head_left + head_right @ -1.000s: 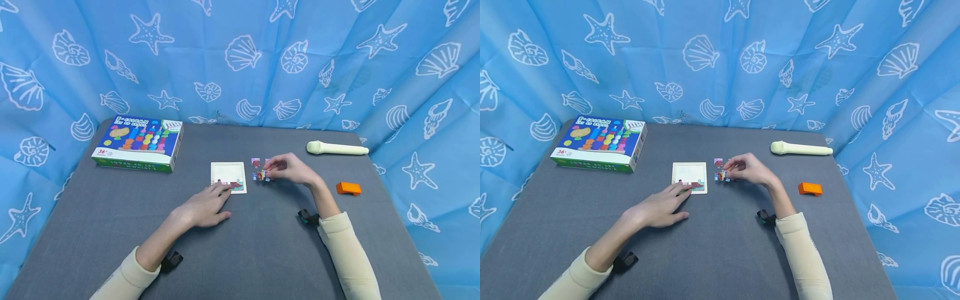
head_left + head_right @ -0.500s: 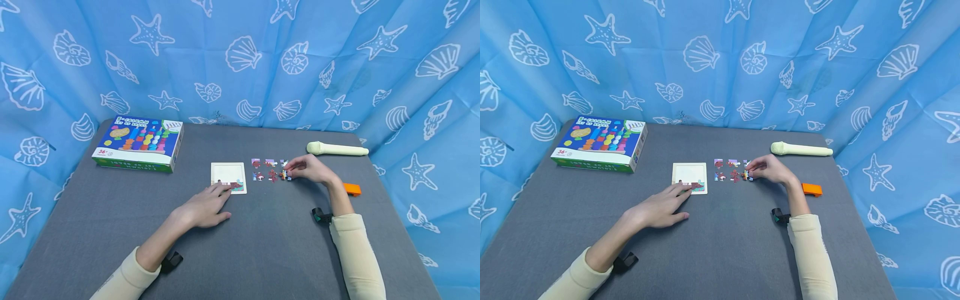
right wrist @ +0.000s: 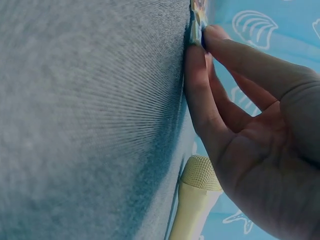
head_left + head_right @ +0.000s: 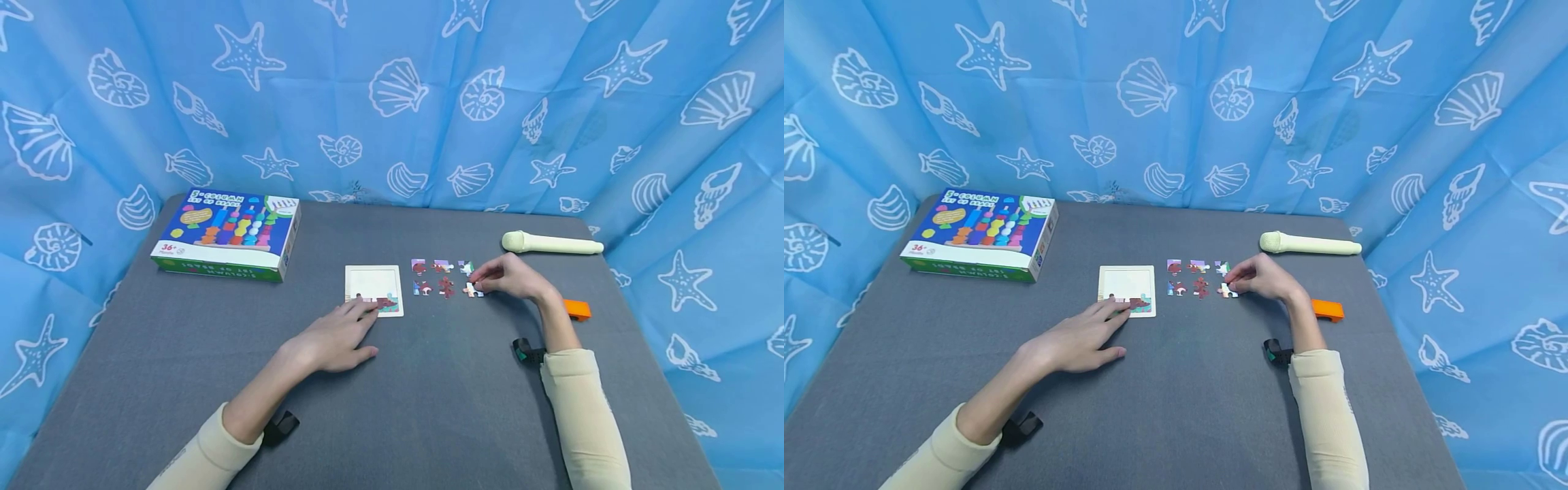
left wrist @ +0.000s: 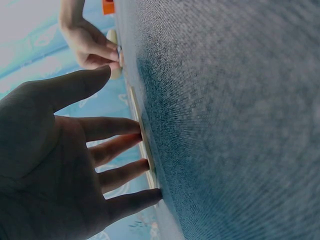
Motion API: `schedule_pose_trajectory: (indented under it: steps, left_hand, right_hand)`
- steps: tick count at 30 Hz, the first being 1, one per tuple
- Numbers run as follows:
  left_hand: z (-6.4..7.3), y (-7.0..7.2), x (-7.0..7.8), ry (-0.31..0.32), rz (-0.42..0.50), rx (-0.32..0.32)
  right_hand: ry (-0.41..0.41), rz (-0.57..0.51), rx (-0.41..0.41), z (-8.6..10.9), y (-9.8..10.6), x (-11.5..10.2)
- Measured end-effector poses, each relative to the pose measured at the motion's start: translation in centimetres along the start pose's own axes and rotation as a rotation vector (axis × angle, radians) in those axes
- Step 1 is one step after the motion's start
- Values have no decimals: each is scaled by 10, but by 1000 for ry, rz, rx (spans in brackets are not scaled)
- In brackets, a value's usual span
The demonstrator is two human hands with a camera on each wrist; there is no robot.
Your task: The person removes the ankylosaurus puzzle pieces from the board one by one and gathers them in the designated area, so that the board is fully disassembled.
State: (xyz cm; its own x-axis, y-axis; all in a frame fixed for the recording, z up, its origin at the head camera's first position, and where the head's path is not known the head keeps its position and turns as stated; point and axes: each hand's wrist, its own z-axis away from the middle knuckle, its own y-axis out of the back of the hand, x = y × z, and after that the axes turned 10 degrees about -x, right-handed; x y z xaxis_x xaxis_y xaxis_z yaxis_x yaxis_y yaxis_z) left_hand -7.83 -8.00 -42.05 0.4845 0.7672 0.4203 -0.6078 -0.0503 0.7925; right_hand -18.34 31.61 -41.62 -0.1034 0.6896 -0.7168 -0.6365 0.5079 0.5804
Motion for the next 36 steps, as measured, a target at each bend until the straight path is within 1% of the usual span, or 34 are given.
schedule_pose_trajectory:
  steps: [3, 7, 12, 15, 18, 22, 30, 36]
  left_hand:
    - [0, 0, 0, -1, -1, 1]
    - [0, 0, 0, -1, -3, -4]
    - [0, 0, 0, -4, -9, -5]
    - [1, 1, 0, -14, -8, 7]
    - [1, 1, -1, -21, -6, 13]
    - [1, 2, -3, -11, 7, 10]
    - [1, 3, -3, -8, 27, 26]
    - [1, 3, -2, -14, 34, 26]
  right_hand:
    - [-9, 15, 5, 1, 0, -1]
    - [-20, 1, 12, 1, 0, 0]
    - [-14, 2, 52, 3, 0, -1]
    - [7, 6, 71, 3, -2, -4]
    - [33, -17, 80, 1, -4, -7]
    - [77, -59, 76, -4, -11, -13]
    - [152, -130, 33, -18, -28, -33]
    - [162, -193, 0, -28, -41, -49]
